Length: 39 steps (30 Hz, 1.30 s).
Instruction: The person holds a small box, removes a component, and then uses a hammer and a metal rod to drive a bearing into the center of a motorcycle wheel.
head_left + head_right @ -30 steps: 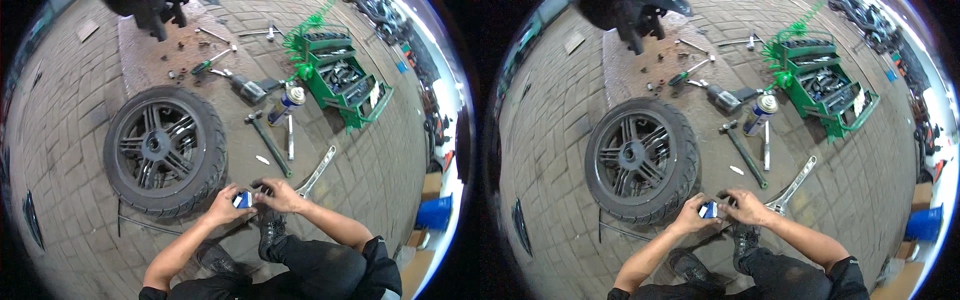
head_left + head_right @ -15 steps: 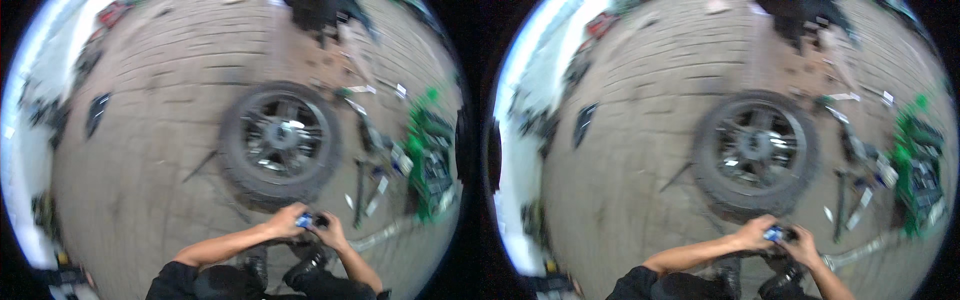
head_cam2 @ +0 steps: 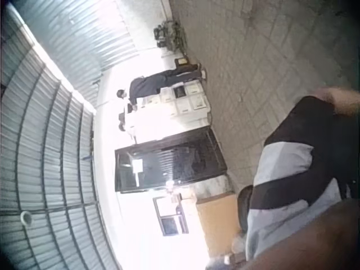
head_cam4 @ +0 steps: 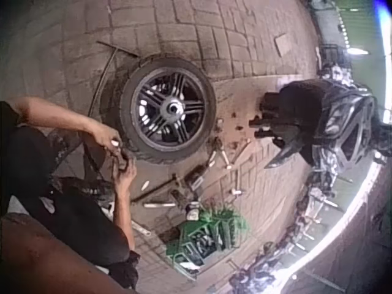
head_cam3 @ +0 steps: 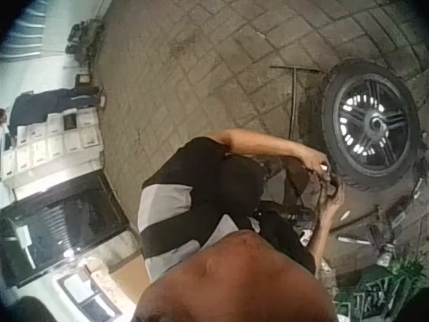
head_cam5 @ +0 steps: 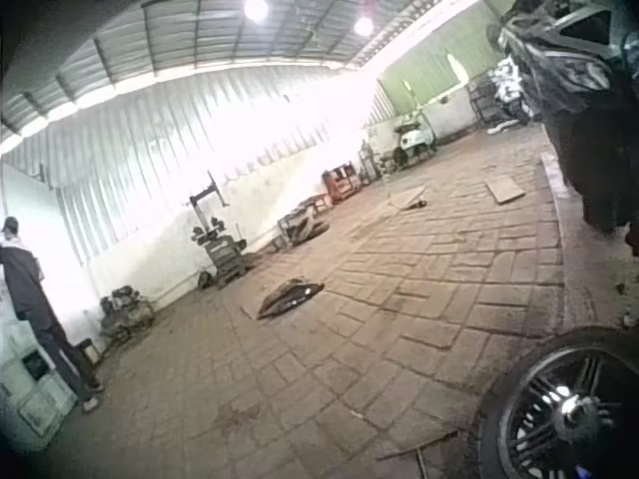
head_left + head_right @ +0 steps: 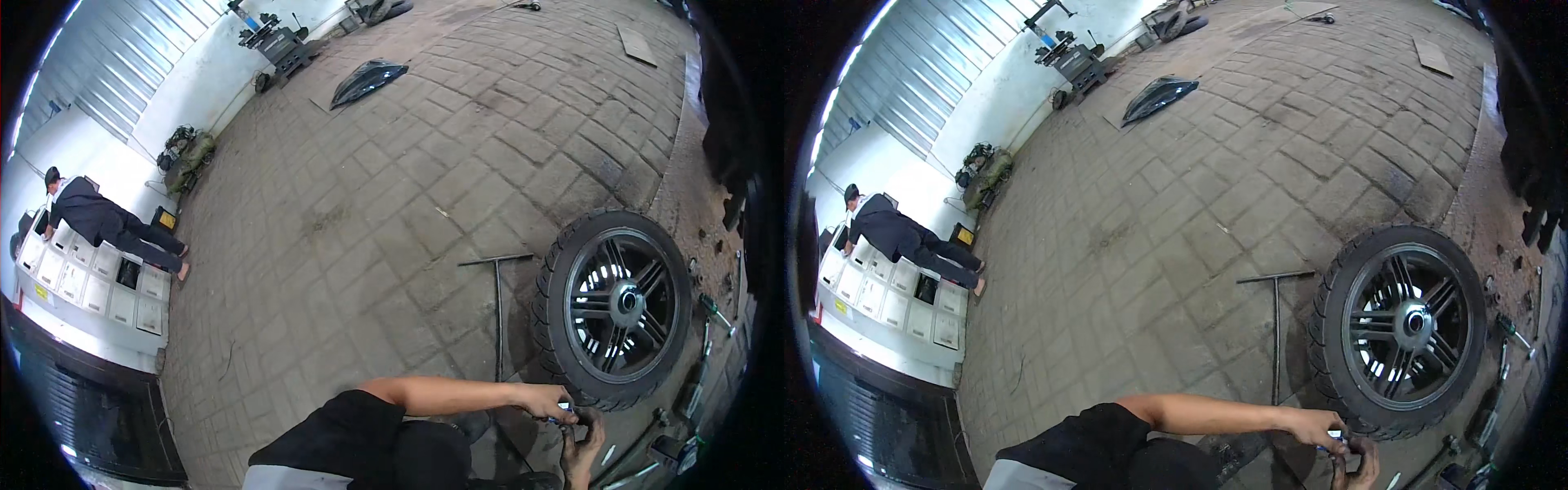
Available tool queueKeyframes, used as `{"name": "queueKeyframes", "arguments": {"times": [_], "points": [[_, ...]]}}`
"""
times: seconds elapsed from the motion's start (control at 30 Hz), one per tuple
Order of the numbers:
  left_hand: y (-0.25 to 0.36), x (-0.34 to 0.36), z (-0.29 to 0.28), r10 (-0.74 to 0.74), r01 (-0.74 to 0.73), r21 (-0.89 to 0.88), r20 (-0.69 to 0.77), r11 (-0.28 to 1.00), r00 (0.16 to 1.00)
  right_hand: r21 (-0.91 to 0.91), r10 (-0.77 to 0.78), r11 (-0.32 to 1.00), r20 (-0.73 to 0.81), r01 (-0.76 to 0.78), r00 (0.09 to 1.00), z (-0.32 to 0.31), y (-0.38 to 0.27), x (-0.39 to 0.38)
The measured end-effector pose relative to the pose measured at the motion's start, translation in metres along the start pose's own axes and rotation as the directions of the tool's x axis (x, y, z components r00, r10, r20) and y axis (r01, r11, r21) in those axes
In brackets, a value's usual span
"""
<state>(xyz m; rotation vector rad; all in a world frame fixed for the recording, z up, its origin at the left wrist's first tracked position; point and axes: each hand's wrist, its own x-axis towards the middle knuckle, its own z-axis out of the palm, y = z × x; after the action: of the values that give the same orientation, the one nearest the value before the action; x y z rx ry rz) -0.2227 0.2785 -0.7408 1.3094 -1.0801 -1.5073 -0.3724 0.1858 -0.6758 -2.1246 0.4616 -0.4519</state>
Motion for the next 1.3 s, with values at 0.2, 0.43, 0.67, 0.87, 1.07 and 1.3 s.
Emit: {"name": "queueKeyframes", "arguments": {"times": [0.2,0.43,0.67,0.87,1.07,1.3], "points": [[0.013,0.003,0.003,-0.117,0.115,-0.044,-0.044,0.992,0.992,-0.017,-0.009,1.000,-0.027,0.009,1.000,-0.006,0.009,0.003],[0.015,0.007,0.012,-0.084,0.084,-0.004,-0.020,0.996,0.996,0.002,0.055,0.998,-0.008,-0.055,0.998,-0.005,0.021,-0.003],[0.032,0.002,0.018,-0.061,0.060,-0.029,-0.042,0.998,0.997,0.057,0.133,0.989,0.097,-0.139,0.986,-0.012,0.032,-0.007],[0.028,-0.003,0.030,-0.024,0.015,-0.061,-0.147,0.998,0.989,0.075,0.140,0.986,0.076,-0.146,0.987,-0.005,0.036,-0.013],[0.025,0.002,0.034,-0.028,0.015,-0.083,-0.154,0.996,0.988,0.032,0.106,0.993,0.117,-0.111,0.987,-0.014,0.040,-0.011],[0.037,0.000,0.011,-0.102,0.108,-0.099,0.057,0.989,0.993,0.289,0.224,0.912,0.245,-0.291,0.943,-0.022,0.008,0.005]]}}
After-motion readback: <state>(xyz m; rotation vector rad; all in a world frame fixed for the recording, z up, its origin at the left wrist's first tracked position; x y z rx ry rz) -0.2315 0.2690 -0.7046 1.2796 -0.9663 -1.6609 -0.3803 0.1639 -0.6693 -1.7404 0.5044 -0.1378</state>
